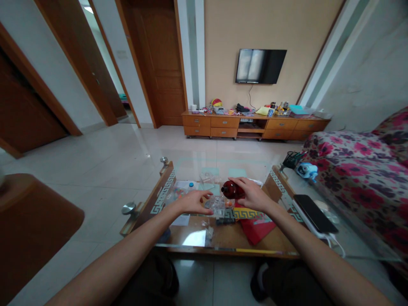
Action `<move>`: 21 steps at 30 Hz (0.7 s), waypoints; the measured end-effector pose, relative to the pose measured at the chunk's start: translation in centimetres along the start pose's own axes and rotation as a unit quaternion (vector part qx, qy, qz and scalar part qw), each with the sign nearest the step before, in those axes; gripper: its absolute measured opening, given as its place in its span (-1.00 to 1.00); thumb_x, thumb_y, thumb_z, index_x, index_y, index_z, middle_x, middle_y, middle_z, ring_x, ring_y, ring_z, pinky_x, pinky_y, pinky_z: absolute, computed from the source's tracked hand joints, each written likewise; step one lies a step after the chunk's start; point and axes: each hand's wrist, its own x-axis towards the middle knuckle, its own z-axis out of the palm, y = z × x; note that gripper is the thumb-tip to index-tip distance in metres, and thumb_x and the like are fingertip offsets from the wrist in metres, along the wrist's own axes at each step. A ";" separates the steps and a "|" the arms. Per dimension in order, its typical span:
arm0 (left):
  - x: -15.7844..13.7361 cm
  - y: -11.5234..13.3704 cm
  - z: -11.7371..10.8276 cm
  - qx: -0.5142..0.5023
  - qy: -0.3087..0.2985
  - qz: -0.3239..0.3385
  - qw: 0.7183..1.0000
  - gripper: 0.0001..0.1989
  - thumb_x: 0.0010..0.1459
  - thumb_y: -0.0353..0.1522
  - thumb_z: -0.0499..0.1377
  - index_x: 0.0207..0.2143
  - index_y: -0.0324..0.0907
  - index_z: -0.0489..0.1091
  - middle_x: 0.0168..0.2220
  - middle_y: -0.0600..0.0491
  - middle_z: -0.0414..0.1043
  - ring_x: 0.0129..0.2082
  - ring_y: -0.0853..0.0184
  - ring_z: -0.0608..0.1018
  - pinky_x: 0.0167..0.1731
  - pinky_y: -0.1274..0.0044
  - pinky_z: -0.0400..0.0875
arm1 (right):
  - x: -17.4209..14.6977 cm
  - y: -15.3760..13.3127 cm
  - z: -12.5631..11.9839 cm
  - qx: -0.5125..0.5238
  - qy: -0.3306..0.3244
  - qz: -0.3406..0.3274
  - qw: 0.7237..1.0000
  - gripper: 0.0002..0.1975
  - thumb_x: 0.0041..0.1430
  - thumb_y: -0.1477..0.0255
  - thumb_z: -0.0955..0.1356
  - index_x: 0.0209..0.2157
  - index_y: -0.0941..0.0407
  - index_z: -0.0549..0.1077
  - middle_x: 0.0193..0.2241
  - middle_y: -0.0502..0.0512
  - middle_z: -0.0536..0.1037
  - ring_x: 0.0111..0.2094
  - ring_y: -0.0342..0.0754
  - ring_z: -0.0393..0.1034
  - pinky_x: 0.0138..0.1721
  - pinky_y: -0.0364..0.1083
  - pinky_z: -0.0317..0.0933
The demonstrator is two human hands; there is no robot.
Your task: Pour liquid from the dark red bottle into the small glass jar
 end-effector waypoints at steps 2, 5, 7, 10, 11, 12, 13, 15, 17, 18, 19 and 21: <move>-0.2 0.0 -0.2 -0.011 -0.005 0.011 1.000 -0.15 -0.01 0.15 0.36 0.24 -0.06 0.43 -0.01 -0.09 0.62 -0.11 0.05 0.65 -0.10 0.32 0.49 | 0.0 -0.1 0.0 -0.007 0.001 -0.012 1.000 0.03 -0.06 0.55 0.44 0.45 -0.17 0.11 0.24 0.16 0.40 0.18 0.21 0.35 0.19 0.20 0.25; -0.2 -0.1 -0.4 -0.002 0.001 0.020 1.000 -0.23 0.00 0.17 0.35 0.14 -0.06 0.50 -0.08 -0.07 0.64 -0.13 0.06 0.64 -0.13 0.35 0.47 | 0.1 -0.1 0.2 -0.021 0.003 -0.023 1.000 0.01 -0.05 0.57 0.42 0.44 -0.18 0.14 0.24 0.14 0.41 0.17 0.21 0.34 0.19 0.21 0.25; -0.1 -0.2 -0.4 0.021 0.012 0.021 0.999 -0.27 -0.02 0.19 0.35 0.07 -0.06 0.54 -0.13 -0.06 0.65 -0.15 0.06 0.64 -0.13 0.35 0.46 | 0.2 -0.1 0.4 -0.030 0.002 -0.026 0.999 0.00 -0.05 0.57 0.42 0.43 -0.18 0.15 0.24 0.15 0.41 0.18 0.22 0.34 0.19 0.22 0.25; 0.1 -0.4 -0.5 0.050 0.022 0.027 0.998 -0.30 -0.03 0.22 0.33 -0.02 -0.05 0.58 -0.16 -0.06 0.65 -0.17 0.06 0.64 -0.10 0.34 0.44 | 0.2 -0.3 0.5 -0.035 0.004 -0.029 0.999 0.01 -0.06 0.58 0.43 0.43 -0.18 0.16 0.24 0.14 0.41 0.18 0.23 0.33 0.19 0.22 0.25; 0.1 -0.4 -0.6 0.053 0.022 0.029 0.998 -0.31 -0.03 0.23 0.33 -0.04 -0.05 0.59 -0.16 -0.06 0.65 -0.17 0.06 0.64 -0.10 0.35 0.44 | 0.3 -0.4 0.5 -0.036 0.006 -0.030 0.999 0.01 -0.06 0.58 0.42 0.43 -0.18 0.15 0.23 0.14 0.42 0.18 0.23 0.33 0.19 0.22 0.26; 0.2 -0.4 -0.6 0.052 0.022 0.031 0.998 -0.32 -0.03 0.24 0.32 -0.06 -0.05 0.60 -0.16 -0.06 0.65 -0.18 0.07 0.63 -0.10 0.35 0.43 | 0.3 -0.5 0.5 -0.037 0.007 -0.032 0.999 0.01 -0.06 0.58 0.42 0.43 -0.18 0.15 0.23 0.13 0.42 0.18 0.23 0.34 0.19 0.22 0.26; 0.1 -0.4 -0.7 0.048 0.020 0.031 0.998 -0.32 -0.04 0.25 0.32 -0.08 -0.05 0.60 -0.17 -0.06 0.66 -0.18 0.07 0.63 -0.12 0.36 0.43 | 0.3 -0.6 0.5 -0.038 0.008 -0.034 0.999 0.01 -0.06 0.58 0.42 0.43 -0.18 0.15 0.23 0.13 0.42 0.18 0.23 0.33 0.19 0.23 0.26; 0.1 -0.5 -0.8 0.039 0.019 0.028 0.999 -0.32 -0.05 0.26 0.33 -0.10 -0.05 0.61 -0.17 -0.05 0.66 -0.20 0.08 0.63 -0.13 0.37 0.43 | 0.3 -0.7 0.4 -0.043 0.010 -0.038 0.998 0.01 -0.06 0.59 0.42 0.43 -0.19 0.15 0.23 0.13 0.41 0.18 0.24 0.33 0.18 0.24 0.26; 0.0 -0.5 -0.8 0.031 0.019 0.023 0.999 -0.31 -0.06 0.26 0.34 -0.09 -0.04 0.60 -0.18 -0.06 0.66 -0.21 0.09 0.63 -0.15 0.37 0.43 | 0.4 -0.9 0.5 -0.048 0.010 -0.041 0.998 0.02 -0.06 0.59 0.42 0.43 -0.20 0.14 0.23 0.14 0.41 0.18 0.25 0.33 0.16 0.25 0.27; -0.1 -0.5 -0.8 0.027 0.019 0.021 0.999 -0.30 -0.07 0.26 0.34 -0.09 -0.05 0.60 -0.18 -0.06 0.66 -0.21 0.09 0.64 -0.15 0.37 0.42 | 0.4 -0.9 0.5 -0.051 0.009 -0.041 0.998 0.02 -0.07 0.59 0.42 0.43 -0.21 0.14 0.22 0.15 0.42 0.17 0.26 0.33 0.15 0.26 0.27; -0.1 -0.6 -0.8 0.023 0.018 0.020 0.999 -0.29 -0.07 0.26 0.35 -0.07 -0.05 0.60 -0.18 -0.07 0.66 -0.21 0.09 0.64 -0.15 0.37 0.42 | 0.4 -0.9 0.6 -0.053 0.008 -0.041 0.998 0.02 -0.07 0.59 0.42 0.43 -0.21 0.14 0.22 0.15 0.42 0.17 0.27 0.33 0.15 0.27 0.28; -0.2 -0.6 -0.8 0.017 0.017 0.018 1.000 -0.27 -0.08 0.25 0.35 -0.04 -0.05 0.60 -0.16 -0.08 0.66 -0.20 0.10 0.64 -0.15 0.37 0.43 | 0.5 -0.9 0.7 -0.056 0.006 -0.042 0.998 0.00 -0.06 0.58 0.42 0.42 -0.20 0.16 0.21 0.16 0.42 0.16 0.27 0.34 0.14 0.27 0.27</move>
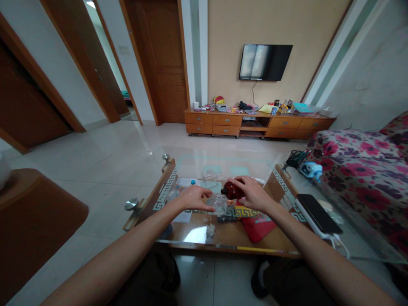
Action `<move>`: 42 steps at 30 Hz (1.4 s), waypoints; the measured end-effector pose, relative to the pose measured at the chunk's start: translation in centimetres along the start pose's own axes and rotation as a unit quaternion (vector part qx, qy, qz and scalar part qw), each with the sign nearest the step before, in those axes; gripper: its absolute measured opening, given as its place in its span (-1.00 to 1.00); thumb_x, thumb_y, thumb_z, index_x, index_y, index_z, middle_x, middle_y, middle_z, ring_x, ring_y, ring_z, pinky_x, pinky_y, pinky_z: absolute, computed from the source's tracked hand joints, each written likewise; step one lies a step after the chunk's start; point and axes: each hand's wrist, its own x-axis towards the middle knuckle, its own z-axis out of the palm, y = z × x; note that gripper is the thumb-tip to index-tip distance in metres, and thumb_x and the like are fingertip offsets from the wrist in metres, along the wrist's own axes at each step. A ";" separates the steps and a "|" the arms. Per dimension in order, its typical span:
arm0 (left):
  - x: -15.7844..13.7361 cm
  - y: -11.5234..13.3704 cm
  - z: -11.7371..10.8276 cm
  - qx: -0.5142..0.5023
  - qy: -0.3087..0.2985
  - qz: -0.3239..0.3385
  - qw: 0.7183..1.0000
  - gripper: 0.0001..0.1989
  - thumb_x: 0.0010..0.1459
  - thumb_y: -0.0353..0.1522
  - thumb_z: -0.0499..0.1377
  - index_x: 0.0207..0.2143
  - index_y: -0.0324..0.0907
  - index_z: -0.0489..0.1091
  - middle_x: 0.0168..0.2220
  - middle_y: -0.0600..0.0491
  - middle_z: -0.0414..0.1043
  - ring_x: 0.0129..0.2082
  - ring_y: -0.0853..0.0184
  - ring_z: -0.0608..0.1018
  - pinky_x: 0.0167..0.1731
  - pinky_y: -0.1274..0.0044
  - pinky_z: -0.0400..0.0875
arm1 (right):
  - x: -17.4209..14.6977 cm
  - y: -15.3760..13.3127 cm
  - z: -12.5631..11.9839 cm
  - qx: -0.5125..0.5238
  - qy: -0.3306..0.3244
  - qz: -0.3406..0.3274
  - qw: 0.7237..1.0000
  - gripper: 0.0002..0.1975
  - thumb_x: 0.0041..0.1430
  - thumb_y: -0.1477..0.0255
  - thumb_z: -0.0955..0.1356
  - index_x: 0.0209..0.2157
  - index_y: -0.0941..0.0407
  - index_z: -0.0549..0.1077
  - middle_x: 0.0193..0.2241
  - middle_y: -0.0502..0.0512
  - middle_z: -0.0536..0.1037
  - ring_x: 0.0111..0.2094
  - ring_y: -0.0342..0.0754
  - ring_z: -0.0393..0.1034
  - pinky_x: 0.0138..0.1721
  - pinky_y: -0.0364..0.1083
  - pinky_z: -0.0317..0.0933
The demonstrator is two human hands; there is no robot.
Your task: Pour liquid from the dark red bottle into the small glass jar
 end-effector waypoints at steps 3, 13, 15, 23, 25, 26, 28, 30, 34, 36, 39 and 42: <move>-0.1 0.0 0.0 -0.005 -0.003 -0.001 1.000 -0.26 -0.07 0.24 0.36 0.01 -0.04 0.59 -0.13 -0.08 0.66 -0.18 0.09 0.65 -0.14 0.37 0.43 | 0.0 -0.1 0.1 -0.001 0.002 -0.004 1.000 -0.03 -0.05 0.56 0.42 0.41 -0.17 0.18 0.19 0.17 0.43 0.15 0.26 0.34 0.14 0.26 0.26; -0.1 0.1 -0.1 -0.012 -0.014 -0.008 1.000 -0.24 -0.07 0.25 0.36 0.03 -0.03 0.58 -0.11 -0.09 0.67 -0.18 0.08 0.66 -0.16 0.35 0.45 | 0.3 -0.7 -0.3 -0.010 -0.004 -0.006 1.000 -0.07 -0.03 0.56 0.40 0.40 -0.15 0.21 0.19 0.18 0.42 0.13 0.24 0.32 0.13 0.24 0.26; -0.1 0.1 -0.1 -0.014 -0.013 -0.013 1.000 -0.24 -0.08 0.24 0.37 0.05 -0.02 0.57 -0.10 -0.08 0.67 -0.17 0.07 0.66 -0.17 0.35 0.46 | 0.3 -0.6 -0.2 -0.014 -0.002 -0.005 1.000 -0.05 -0.04 0.56 0.41 0.40 -0.17 0.20 0.19 0.17 0.42 0.13 0.25 0.32 0.13 0.25 0.25; -0.2 0.1 -0.1 -0.021 -0.021 -0.012 0.999 -0.21 -0.07 0.24 0.37 0.09 -0.02 0.55 -0.07 -0.11 0.66 -0.15 0.04 0.66 -0.12 0.32 0.46 | 0.4 -0.8 -0.3 -0.022 0.000 -0.016 1.000 -0.05 -0.02 0.57 0.41 0.40 -0.19 0.19 0.18 0.19 0.42 0.13 0.27 0.32 0.12 0.26 0.25; -0.2 0.1 -0.2 -0.024 -0.019 -0.010 0.999 -0.21 -0.07 0.24 0.37 0.09 -0.02 0.55 -0.07 -0.10 0.66 -0.15 0.05 0.66 -0.12 0.32 0.46 | 0.4 -0.9 -0.4 -0.021 -0.003 -0.017 1.000 -0.05 -0.02 0.56 0.42 0.40 -0.20 0.19 0.18 0.18 0.42 0.12 0.28 0.32 0.12 0.27 0.25; -0.2 0.1 -0.2 -0.025 -0.018 -0.010 0.999 -0.20 -0.08 0.24 0.37 0.09 -0.02 0.56 -0.08 -0.10 0.66 -0.15 0.05 0.66 -0.12 0.32 0.46 | 0.5 -0.9 -0.5 -0.022 -0.004 -0.016 1.000 -0.05 -0.02 0.56 0.42 0.40 -0.21 0.18 0.18 0.18 0.42 0.13 0.28 0.32 0.12 0.26 0.25; -0.1 0.0 -0.1 -0.026 -0.016 -0.010 0.999 -0.19 -0.08 0.24 0.38 0.11 -0.03 0.55 -0.09 -0.11 0.66 -0.15 0.05 0.66 -0.12 0.32 0.46 | 0.5 -0.9 -0.5 -0.024 -0.005 -0.014 1.000 -0.04 -0.03 0.57 0.42 0.40 -0.21 0.18 0.19 0.17 0.41 0.13 0.28 0.31 0.13 0.26 0.24; -0.1 -0.1 -0.1 -0.024 -0.018 -0.010 1.000 -0.18 -0.08 0.24 0.38 0.12 -0.03 0.55 -0.08 -0.12 0.66 -0.15 0.04 0.66 -0.11 0.31 0.46 | 0.4 -0.9 -0.5 -0.025 -0.004 -0.014 1.000 -0.04 -0.03 0.57 0.41 0.40 -0.21 0.19 0.19 0.16 0.41 0.14 0.28 0.30 0.14 0.26 0.24; -0.1 -0.1 -0.1 -0.025 -0.023 -0.012 0.999 -0.16 -0.07 0.25 0.37 0.14 -0.04 0.53 -0.05 -0.11 0.66 -0.13 0.03 0.66 -0.10 0.31 0.47 | 0.4 -1.0 -0.4 -0.027 -0.002 -0.012 1.000 -0.04 -0.03 0.57 0.41 0.41 -0.19 0.19 0.19 0.19 0.42 0.13 0.28 0.31 0.12 0.27 0.23; -0.2 -0.1 -0.2 -0.031 -0.025 -0.014 0.999 -0.16 -0.07 0.24 0.37 0.15 -0.03 0.52 -0.05 -0.10 0.65 -0.13 0.04 0.66 -0.09 0.32 0.47 | 0.4 -1.1 -0.5 -0.029 -0.004 -0.012 0.999 -0.04 -0.03 0.57 0.40 0.41 -0.19 0.18 0.18 0.19 0.43 0.12 0.28 0.31 0.11 0.26 0.23; -0.2 -0.1 -0.1 -0.035 -0.021 -0.014 0.999 -0.16 -0.08 0.23 0.38 0.14 -0.03 0.53 -0.06 -0.11 0.66 -0.13 0.04 0.66 -0.09 0.32 0.47 | 0.5 -1.3 -0.6 -0.037 -0.007 -0.012 0.999 -0.07 -0.02 0.57 0.40 0.40 -0.18 0.20 0.17 0.19 0.43 0.11 0.27 0.32 0.11 0.25 0.24; -0.1 -0.1 -0.1 -0.036 -0.019 -0.016 0.999 -0.15 -0.10 0.23 0.39 0.14 -0.03 0.53 -0.07 -0.11 0.66 -0.14 0.03 0.66 -0.10 0.31 0.47 | 0.6 -1.4 -0.8 -0.044 -0.009 -0.013 0.999 -0.08 -0.01 0.57 0.40 0.40 -0.18 0.21 0.16 0.18 0.43 0.11 0.27 0.32 0.11 0.24 0.23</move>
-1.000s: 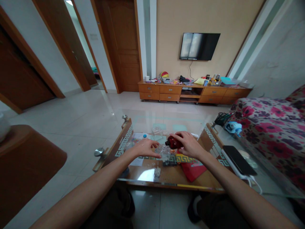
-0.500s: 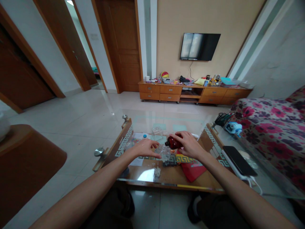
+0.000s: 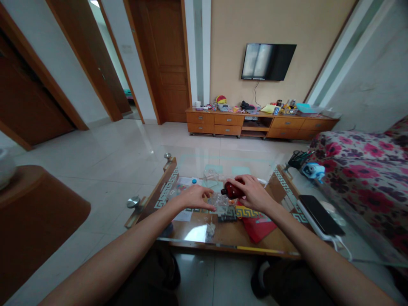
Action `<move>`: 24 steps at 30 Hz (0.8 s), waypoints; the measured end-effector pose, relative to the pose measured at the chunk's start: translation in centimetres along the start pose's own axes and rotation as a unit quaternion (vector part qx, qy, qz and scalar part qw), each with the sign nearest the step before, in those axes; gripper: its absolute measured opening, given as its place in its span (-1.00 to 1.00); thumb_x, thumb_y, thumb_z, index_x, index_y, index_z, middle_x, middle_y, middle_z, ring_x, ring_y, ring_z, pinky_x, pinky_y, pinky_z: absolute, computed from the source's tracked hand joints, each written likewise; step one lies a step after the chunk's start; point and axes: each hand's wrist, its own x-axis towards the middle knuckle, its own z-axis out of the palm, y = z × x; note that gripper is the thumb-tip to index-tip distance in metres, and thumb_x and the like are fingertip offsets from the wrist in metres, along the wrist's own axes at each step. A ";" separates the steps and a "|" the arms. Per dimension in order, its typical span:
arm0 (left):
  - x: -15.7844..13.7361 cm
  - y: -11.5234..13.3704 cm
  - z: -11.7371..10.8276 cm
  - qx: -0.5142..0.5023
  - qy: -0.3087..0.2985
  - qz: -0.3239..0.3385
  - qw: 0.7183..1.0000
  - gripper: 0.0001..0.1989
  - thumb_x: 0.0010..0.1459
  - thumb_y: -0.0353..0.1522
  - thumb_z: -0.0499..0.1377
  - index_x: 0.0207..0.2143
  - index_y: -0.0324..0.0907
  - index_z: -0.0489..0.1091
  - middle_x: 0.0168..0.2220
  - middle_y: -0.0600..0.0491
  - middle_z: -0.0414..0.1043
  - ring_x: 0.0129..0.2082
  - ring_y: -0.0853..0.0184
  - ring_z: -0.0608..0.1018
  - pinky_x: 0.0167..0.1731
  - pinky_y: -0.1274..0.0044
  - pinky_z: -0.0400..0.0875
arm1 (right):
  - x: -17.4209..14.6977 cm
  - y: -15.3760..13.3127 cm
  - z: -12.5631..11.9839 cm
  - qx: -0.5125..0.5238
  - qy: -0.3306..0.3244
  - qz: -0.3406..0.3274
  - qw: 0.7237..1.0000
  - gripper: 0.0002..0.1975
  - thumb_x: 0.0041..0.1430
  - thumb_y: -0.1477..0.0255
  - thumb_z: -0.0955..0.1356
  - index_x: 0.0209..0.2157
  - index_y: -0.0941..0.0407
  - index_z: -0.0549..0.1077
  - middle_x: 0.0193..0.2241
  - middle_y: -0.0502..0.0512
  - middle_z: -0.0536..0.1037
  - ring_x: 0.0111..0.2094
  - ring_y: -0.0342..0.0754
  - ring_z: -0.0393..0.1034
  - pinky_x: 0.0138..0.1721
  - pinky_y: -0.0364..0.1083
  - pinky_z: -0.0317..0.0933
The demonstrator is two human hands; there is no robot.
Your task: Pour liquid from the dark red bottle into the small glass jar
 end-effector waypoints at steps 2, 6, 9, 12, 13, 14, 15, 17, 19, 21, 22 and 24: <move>0.0 0.0 0.0 0.000 -0.001 -0.002 1.000 -0.14 -0.10 0.24 0.39 0.15 -0.03 0.53 -0.06 -0.10 0.66 -0.13 0.02 0.66 -0.10 0.30 0.48 | 0.0 0.0 -0.1 -0.001 -0.002 -0.001 1.000 -0.07 -0.02 0.56 0.41 0.40 -0.19 0.20 0.16 0.17 0.44 0.10 0.27 0.32 0.10 0.24 0.24; 0.0 0.0 0.0 0.000 -0.006 -0.001 1.000 -0.11 -0.10 0.27 0.36 0.17 -0.05 0.52 -0.05 -0.11 0.66 -0.12 0.01 0.67 -0.11 0.29 0.48 | 0.1 -0.1 -0.2 -0.006 -0.005 0.001 1.000 -0.06 -0.03 0.55 0.43 0.39 -0.20 0.21 0.16 0.17 0.43 0.10 0.28 0.32 0.10 0.24 0.24; 0.0 0.2 -0.1 0.004 -0.004 -0.004 1.000 -0.11 -0.10 0.27 0.36 0.16 -0.05 0.53 -0.06 -0.12 0.66 -0.13 0.00 0.66 -0.13 0.28 0.48 | 0.1 -0.2 -0.2 -0.007 -0.003 0.001 1.000 -0.05 -0.02 0.56 0.42 0.40 -0.21 0.19 0.16 0.17 0.43 0.11 0.28 0.32 0.10 0.24 0.24; 0.0 0.4 -0.2 0.007 -0.003 -0.003 1.000 -0.13 -0.10 0.27 0.37 0.14 -0.04 0.54 -0.05 -0.12 0.66 -0.14 -0.01 0.66 -0.13 0.28 0.47 | 0.1 -0.2 -0.3 -0.013 -0.005 -0.001 1.000 -0.05 -0.01 0.56 0.42 0.40 -0.21 0.18 0.18 0.17 0.42 0.12 0.29 0.31 0.11 0.25 0.23; 0.0 0.4 -0.2 0.004 -0.004 -0.002 1.000 -0.14 -0.10 0.26 0.37 0.13 -0.04 0.55 -0.06 -0.12 0.66 -0.14 0.00 0.66 -0.13 0.28 0.47 | 0.1 -0.2 -0.3 -0.016 -0.007 -0.001 1.000 -0.05 -0.01 0.56 0.42 0.41 -0.21 0.18 0.18 0.17 0.41 0.13 0.29 0.30 0.11 0.25 0.23; 0.0 0.4 -0.2 0.000 -0.005 -0.002 1.000 -0.16 -0.09 0.26 0.37 0.12 -0.04 0.55 -0.06 -0.11 0.66 -0.15 0.01 0.66 -0.13 0.29 0.47 | 0.1 -0.2 -0.3 -0.018 -0.007 -0.002 1.000 -0.05 -0.01 0.56 0.42 0.41 -0.21 0.18 0.18 0.17 0.41 0.13 0.29 0.30 0.12 0.25 0.22; 0.0 0.3 -0.1 -0.004 -0.006 -0.003 1.000 -0.16 -0.09 0.25 0.38 0.12 -0.05 0.55 -0.07 -0.11 0.66 -0.15 0.02 0.66 -0.13 0.29 0.47 | 0.1 -0.2 -0.3 -0.020 -0.007 -0.002 1.000 -0.05 -0.01 0.56 0.42 0.41 -0.21 0.18 0.18 0.17 0.41 0.13 0.29 0.30 0.12 0.25 0.22; 0.0 0.2 -0.1 -0.008 -0.004 -0.004 1.000 -0.16 -0.09 0.23 0.39 0.13 -0.06 0.54 -0.08 -0.12 0.66 -0.15 0.02 0.66 -0.12 0.30 0.48 | 0.1 -0.2 -0.2 -0.021 -0.008 -0.003 1.000 -0.04 0.00 0.56 0.43 0.42 -0.22 0.17 0.18 0.17 0.41 0.13 0.30 0.30 0.12 0.25 0.21; 0.0 0.2 -0.1 -0.006 -0.002 -0.003 1.000 -0.14 -0.10 0.22 0.40 0.14 -0.07 0.53 -0.08 -0.13 0.66 -0.15 0.02 0.66 -0.12 0.30 0.48 | 0.0 -0.2 -0.2 -0.026 -0.007 -0.002 1.000 -0.04 0.00 0.55 0.43 0.42 -0.22 0.16 0.19 0.16 0.42 0.12 0.30 0.30 0.11 0.24 0.22; 0.0 0.3 -0.2 -0.002 -0.007 -0.001 1.000 -0.15 -0.08 0.22 0.39 0.14 -0.07 0.53 -0.07 -0.12 0.66 -0.14 0.03 0.66 -0.12 0.32 0.47 | 0.0 -0.2 -0.2 -0.037 -0.007 -0.004 0.999 -0.03 0.02 0.55 0.44 0.43 -0.22 0.15 0.19 0.16 0.42 0.12 0.29 0.30 0.10 0.22 0.23; -0.1 0.4 -0.2 0.001 -0.010 -0.001 1.000 -0.16 -0.07 0.22 0.39 0.14 -0.07 0.53 -0.06 -0.12 0.66 -0.14 0.04 0.66 -0.12 0.34 0.47 | 0.0 -0.2 -0.2 -0.044 -0.008 -0.006 0.999 -0.04 0.02 0.54 0.44 0.44 -0.21 0.14 0.18 0.17 0.43 0.12 0.27 0.30 0.10 0.21 0.23; -0.2 0.6 -0.4 0.008 -0.016 -0.002 1.000 -0.18 -0.05 0.23 0.37 0.13 -0.06 0.53 -0.05 -0.10 0.65 -0.13 0.06 0.66 -0.12 0.36 0.46 | 0.0 -0.2 -0.2 -0.054 -0.010 -0.010 0.998 -0.06 0.05 0.53 0.44 0.43 -0.17 0.16 0.17 0.17 0.43 0.12 0.24 0.30 0.12 0.19 0.22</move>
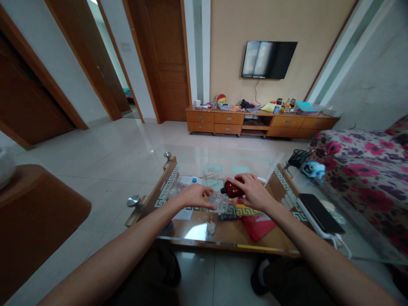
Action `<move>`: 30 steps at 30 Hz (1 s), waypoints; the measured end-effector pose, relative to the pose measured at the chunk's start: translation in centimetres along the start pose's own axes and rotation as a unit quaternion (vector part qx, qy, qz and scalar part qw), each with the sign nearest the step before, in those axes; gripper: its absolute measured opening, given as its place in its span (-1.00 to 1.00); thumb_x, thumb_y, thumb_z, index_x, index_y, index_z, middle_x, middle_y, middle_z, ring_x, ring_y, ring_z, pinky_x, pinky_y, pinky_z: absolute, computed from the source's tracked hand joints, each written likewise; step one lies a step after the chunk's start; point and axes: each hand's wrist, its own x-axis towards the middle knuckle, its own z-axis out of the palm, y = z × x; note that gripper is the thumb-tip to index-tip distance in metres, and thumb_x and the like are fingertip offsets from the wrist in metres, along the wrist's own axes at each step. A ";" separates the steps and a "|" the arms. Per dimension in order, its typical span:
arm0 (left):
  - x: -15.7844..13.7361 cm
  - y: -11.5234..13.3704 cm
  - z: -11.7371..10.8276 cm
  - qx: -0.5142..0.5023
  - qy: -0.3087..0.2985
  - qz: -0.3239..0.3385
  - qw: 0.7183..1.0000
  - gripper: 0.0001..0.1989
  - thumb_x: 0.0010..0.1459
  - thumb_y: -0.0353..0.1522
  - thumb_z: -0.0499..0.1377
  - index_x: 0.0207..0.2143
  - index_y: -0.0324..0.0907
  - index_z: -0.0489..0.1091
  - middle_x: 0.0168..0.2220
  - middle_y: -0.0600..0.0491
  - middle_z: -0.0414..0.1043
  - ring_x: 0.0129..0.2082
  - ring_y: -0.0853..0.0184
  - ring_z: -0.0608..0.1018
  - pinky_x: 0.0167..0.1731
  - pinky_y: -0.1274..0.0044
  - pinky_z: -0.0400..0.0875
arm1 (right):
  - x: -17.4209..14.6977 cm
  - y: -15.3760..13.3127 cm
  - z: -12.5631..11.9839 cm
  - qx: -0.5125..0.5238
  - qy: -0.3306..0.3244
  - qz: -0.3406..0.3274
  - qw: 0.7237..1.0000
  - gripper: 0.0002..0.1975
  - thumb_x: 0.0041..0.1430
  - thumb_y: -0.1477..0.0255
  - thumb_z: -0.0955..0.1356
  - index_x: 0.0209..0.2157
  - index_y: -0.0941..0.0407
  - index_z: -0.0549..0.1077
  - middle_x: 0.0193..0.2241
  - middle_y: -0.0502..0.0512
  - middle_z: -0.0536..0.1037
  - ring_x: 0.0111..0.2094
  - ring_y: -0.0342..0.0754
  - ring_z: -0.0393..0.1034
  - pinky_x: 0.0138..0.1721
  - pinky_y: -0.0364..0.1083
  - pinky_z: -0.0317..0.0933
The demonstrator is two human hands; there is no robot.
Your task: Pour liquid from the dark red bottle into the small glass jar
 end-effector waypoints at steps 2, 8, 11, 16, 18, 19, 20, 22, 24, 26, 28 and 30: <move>-0.1 0.1 -0.1 0.006 -0.001 -0.001 1.000 -0.18 -0.05 0.23 0.37 0.12 -0.06 0.53 -0.03 -0.10 0.65 -0.12 0.07 0.66 -0.13 0.37 0.46 | 0.0 0.0 0.0 -0.006 -0.001 -0.002 1.000 -0.09 0.07 0.52 0.44 0.43 -0.15 0.17 0.16 0.18 0.43 0.12 0.22 0.29 0.13 0.17 0.21; 0.2 -0.3 0.3 0.008 0.004 0.002 1.000 -0.14 -0.06 0.25 0.36 0.15 -0.08 0.52 -0.04 -0.12 0.65 -0.13 0.05 0.66 -0.12 0.34 0.46 | 0.0 0.0 0.0 -0.029 -0.002 -0.004 1.000 -0.09 0.09 0.50 0.45 0.44 -0.16 0.14 0.15 0.19 0.43 0.09 0.22 0.29 0.10 0.15 0.23; 0.3 -0.5 0.5 0.008 0.005 0.001 1.000 -0.13 -0.06 0.25 0.36 0.17 -0.08 0.50 -0.03 -0.13 0.64 -0.12 0.04 0.66 -0.12 0.33 0.46 | 0.0 -0.1 -0.1 -0.023 -0.002 -0.004 1.000 -0.11 0.09 0.52 0.44 0.43 -0.14 0.17 0.15 0.19 0.43 0.09 0.21 0.28 0.11 0.14 0.21; 0.2 -0.4 0.4 0.007 0.008 0.004 1.000 -0.14 -0.05 0.25 0.36 0.16 -0.08 0.51 -0.05 -0.12 0.65 -0.14 0.05 0.66 -0.12 0.33 0.47 | 0.0 -0.1 -0.2 -0.013 -0.001 -0.003 1.000 -0.12 0.09 0.52 0.43 0.42 -0.13 0.18 0.14 0.19 0.42 0.10 0.20 0.28 0.12 0.13 0.20; 0.2 -0.4 0.3 0.010 0.008 0.005 1.000 -0.15 -0.05 0.25 0.36 0.14 -0.07 0.52 -0.06 -0.11 0.65 -0.15 0.05 0.66 -0.14 0.33 0.47 | 0.0 -0.1 -0.2 -0.010 -0.001 -0.003 1.000 -0.12 0.09 0.52 0.43 0.42 -0.13 0.17 0.14 0.20 0.43 0.09 0.20 0.28 0.12 0.14 0.20; 0.2 -0.4 0.3 0.011 0.008 0.004 1.000 -0.15 -0.06 0.25 0.36 0.14 -0.07 0.52 -0.06 -0.12 0.65 -0.15 0.05 0.66 -0.14 0.33 0.47 | 0.0 -0.1 -0.2 -0.008 0.000 -0.004 1.000 -0.12 0.09 0.52 0.43 0.42 -0.13 0.17 0.14 0.20 0.43 0.09 0.20 0.28 0.12 0.14 0.20; 0.2 -0.4 0.4 0.011 0.008 0.003 1.000 -0.15 -0.06 0.25 0.36 0.14 -0.08 0.52 -0.06 -0.12 0.65 -0.15 0.05 0.66 -0.14 0.33 0.47 | 0.0 0.0 -0.2 -0.007 0.000 -0.005 1.000 -0.12 0.09 0.53 0.43 0.42 -0.13 0.17 0.14 0.20 0.43 0.09 0.20 0.28 0.12 0.14 0.20; 0.2 -0.5 0.4 0.010 0.009 0.003 1.000 -0.14 -0.06 0.25 0.37 0.16 -0.08 0.52 -0.06 -0.13 0.65 -0.15 0.05 0.66 -0.13 0.33 0.47 | 0.0 0.0 -0.2 -0.007 0.000 -0.007 1.000 -0.12 0.09 0.53 0.43 0.42 -0.13 0.17 0.14 0.20 0.42 0.09 0.20 0.28 0.13 0.14 0.19; 0.3 -0.6 0.5 0.007 0.009 0.006 1.000 -0.13 -0.06 0.25 0.36 0.17 -0.09 0.51 -0.07 -0.12 0.66 -0.15 0.05 0.67 -0.13 0.33 0.47 | -0.1 0.0 -0.2 -0.009 -0.001 -0.005 1.000 -0.13 0.09 0.53 0.42 0.41 -0.13 0.18 0.14 0.20 0.42 0.10 0.20 0.27 0.13 0.14 0.19; 0.4 -0.8 0.6 0.004 0.008 0.008 1.000 -0.12 -0.06 0.25 0.36 0.17 -0.08 0.51 -0.08 -0.12 0.66 -0.15 0.05 0.67 -0.13 0.33 0.47 | -0.1 -0.1 -0.3 -0.011 -0.002 -0.002 1.000 -0.13 0.09 0.53 0.42 0.41 -0.13 0.18 0.14 0.20 0.42 0.10 0.21 0.27 0.12 0.14 0.19; 0.4 -0.9 0.7 0.002 0.008 0.008 1.000 -0.11 -0.06 0.26 0.36 0.18 -0.08 0.50 -0.07 -0.12 0.66 -0.14 0.05 0.67 -0.13 0.33 0.48 | -0.1 -0.1 -0.3 -0.011 -0.004 -0.001 1.000 -0.13 0.08 0.53 0.42 0.41 -0.14 0.19 0.14 0.20 0.43 0.09 0.21 0.28 0.11 0.14 0.19; 0.4 -1.0 0.7 0.000 0.006 0.007 1.000 -0.10 -0.07 0.26 0.36 0.19 -0.08 0.49 -0.07 -0.12 0.66 -0.13 0.05 0.67 -0.13 0.34 0.48 | 0.0 -0.2 -0.4 -0.013 -0.006 0.000 1.000 -0.12 0.07 0.54 0.42 0.41 -0.14 0.18 0.13 0.20 0.43 0.09 0.21 0.28 0.10 0.14 0.19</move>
